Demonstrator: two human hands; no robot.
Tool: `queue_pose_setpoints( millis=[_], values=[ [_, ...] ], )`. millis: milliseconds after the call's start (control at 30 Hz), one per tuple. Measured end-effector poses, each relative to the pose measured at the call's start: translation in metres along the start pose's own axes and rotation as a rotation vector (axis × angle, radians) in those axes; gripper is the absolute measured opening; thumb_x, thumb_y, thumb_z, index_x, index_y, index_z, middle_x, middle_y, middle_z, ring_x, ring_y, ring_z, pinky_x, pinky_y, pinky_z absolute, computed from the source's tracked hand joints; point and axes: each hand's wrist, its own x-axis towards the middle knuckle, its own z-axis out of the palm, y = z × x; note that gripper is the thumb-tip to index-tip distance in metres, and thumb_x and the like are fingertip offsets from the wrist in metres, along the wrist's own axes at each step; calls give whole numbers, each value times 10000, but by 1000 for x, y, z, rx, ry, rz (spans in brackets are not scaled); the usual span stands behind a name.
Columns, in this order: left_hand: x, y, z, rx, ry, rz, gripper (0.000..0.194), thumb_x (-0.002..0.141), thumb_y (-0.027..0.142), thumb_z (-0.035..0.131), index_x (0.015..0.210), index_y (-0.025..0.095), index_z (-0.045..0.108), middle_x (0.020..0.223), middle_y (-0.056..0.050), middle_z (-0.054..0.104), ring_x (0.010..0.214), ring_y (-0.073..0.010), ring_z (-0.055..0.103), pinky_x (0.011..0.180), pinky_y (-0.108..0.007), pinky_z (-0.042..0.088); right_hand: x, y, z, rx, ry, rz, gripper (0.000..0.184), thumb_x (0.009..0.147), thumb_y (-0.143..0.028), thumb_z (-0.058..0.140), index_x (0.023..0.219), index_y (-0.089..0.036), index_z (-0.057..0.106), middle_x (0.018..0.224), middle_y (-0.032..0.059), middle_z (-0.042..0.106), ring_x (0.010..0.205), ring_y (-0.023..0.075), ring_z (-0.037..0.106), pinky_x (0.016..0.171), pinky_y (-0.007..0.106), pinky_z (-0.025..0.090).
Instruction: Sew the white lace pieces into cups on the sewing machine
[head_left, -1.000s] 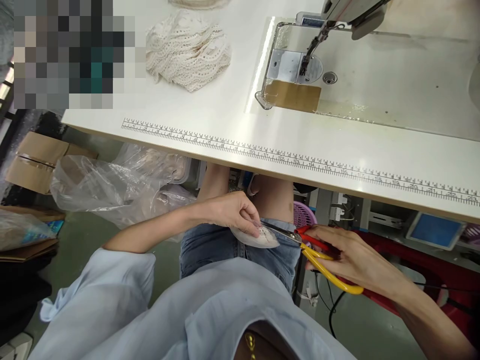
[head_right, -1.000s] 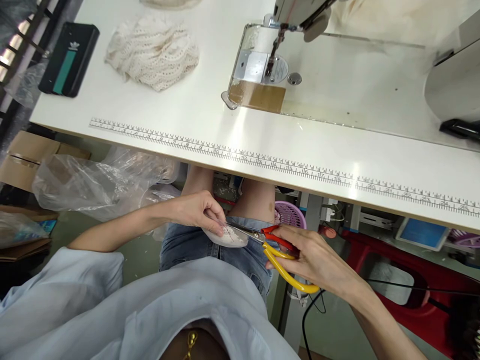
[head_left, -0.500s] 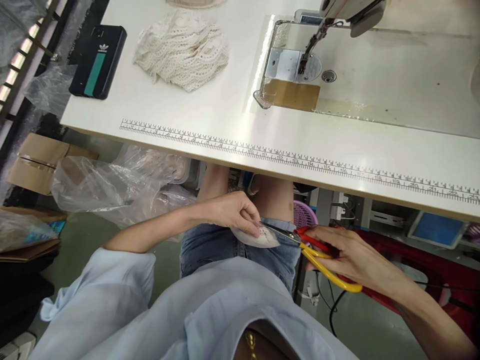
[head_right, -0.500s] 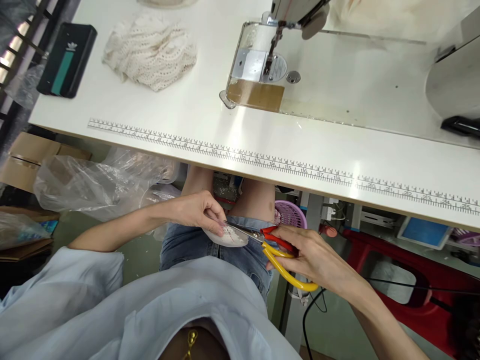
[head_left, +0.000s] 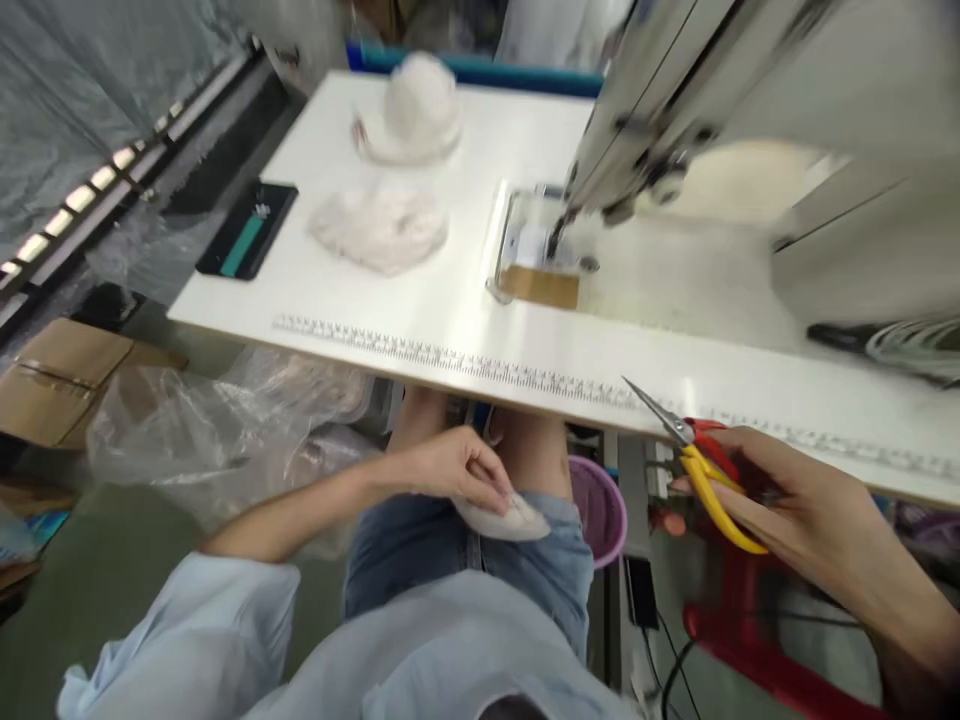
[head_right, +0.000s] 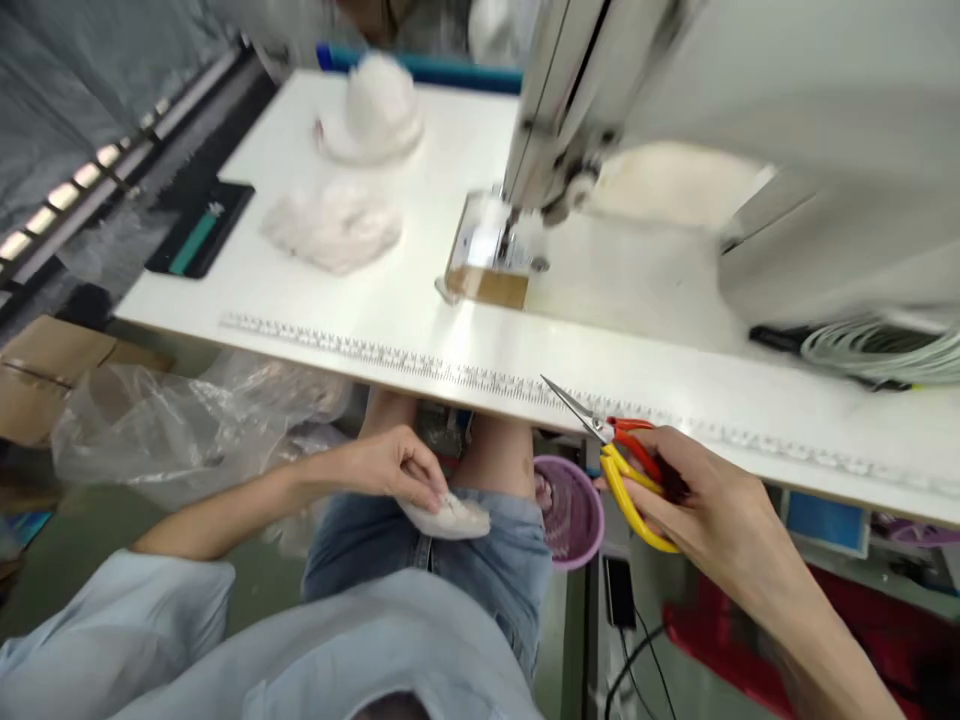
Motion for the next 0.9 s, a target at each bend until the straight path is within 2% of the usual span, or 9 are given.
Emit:
queue_pose_setpoints(
  millis=[233, 367, 400, 500, 533, 600, 667, 767, 900],
  values=[
    [-10, 8, -13, -65, 187, 66, 298, 484, 360, 826, 697, 165, 751, 609, -12, 673, 531, -99, 570, 555, -186, 440, 65, 41, -44, -329, 200, -202, 234, 887, -369, 462, 898, -205, 628, 816, 111, 655, 658, 236, 643, 577, 334, 524],
    [-15, 12, -18, -36, 284, 117, 235, 503, 311, 807, 666, 158, 738, 554, 14, 623, 492, -75, 496, 510, -177, 383, 67, -5, -39, -446, 331, -276, 313, 905, -364, 417, 864, -174, 663, 905, 165, 665, 838, 314, 646, 709, 457, 532],
    [-16, 14, -18, -32, 292, 122, 221, 506, 298, 800, 658, 152, 733, 548, 16, 614, 493, -75, 487, 509, -178, 374, 64, -27, -30, -364, 288, -329, 304, 905, -382, 435, 957, -182, 659, 963, 151, 665, 881, 287, 646, 745, 430, 533],
    [-19, 24, -15, 27, 294, 164, 173, 565, 275, 758, 658, 135, 718, 540, 23, 587, 504, -73, 467, 509, -178, 345, 59, -97, 1, -84, -63, -384, 463, 815, -541, 562, 1142, -214, 594, 1086, 116, 633, 1021, 240, 588, 854, 360, 486],
    [-22, 29, -14, 65, 294, 194, 162, 599, 277, 737, 669, 132, 715, 546, 23, 584, 511, -74, 465, 515, -178, 342, 60, -117, 11, -10, -172, -403, 513, 761, -585, 601, 1117, -215, 600, 1040, 93, 640, 993, 226, 585, 846, 337, 474],
    [-31, 36, -15, 140, 308, 250, 179, 660, 310, 703, 681, 132, 704, 569, 15, 592, 532, -82, 471, 534, -183, 352, 69, -146, 25, 94, -313, -441, 393, 789, -559, 588, 927, -194, 637, 832, 31, 629, 835, 171, 578, 789, 288, 443],
    [-43, 39, -23, 161, 341, 270, 252, 700, 387, 680, 681, 136, 689, 598, -4, 612, 556, -98, 491, 556, -195, 372, 82, -162, 32, 173, -354, -452, 362, 826, -516, 566, 723, -170, 593, 608, -37, 505, 624, 104, 491, 662, 230, 395],
    [-60, 36, -43, 21, 386, 279, 345, 654, 486, 712, 751, 156, 680, 660, -25, 644, 615, -137, 537, 587, -220, 401, 104, -174, 31, 370, -415, -471, 401, 822, -474, 590, 600, -163, 471, 503, -85, 325, 494, 58, 330, 500, 194, 270],
    [-78, 23, -63, -57, 383, 346, 425, 475, 427, 826, 815, 203, 703, 751, -5, 658, 739, -190, 560, 666, -257, 427, 131, -195, 23, 759, -522, -387, 418, 772, -499, 631, 614, -159, 446, 548, -78, 340, 523, 54, 304, 462, 183, 231]
  ],
)
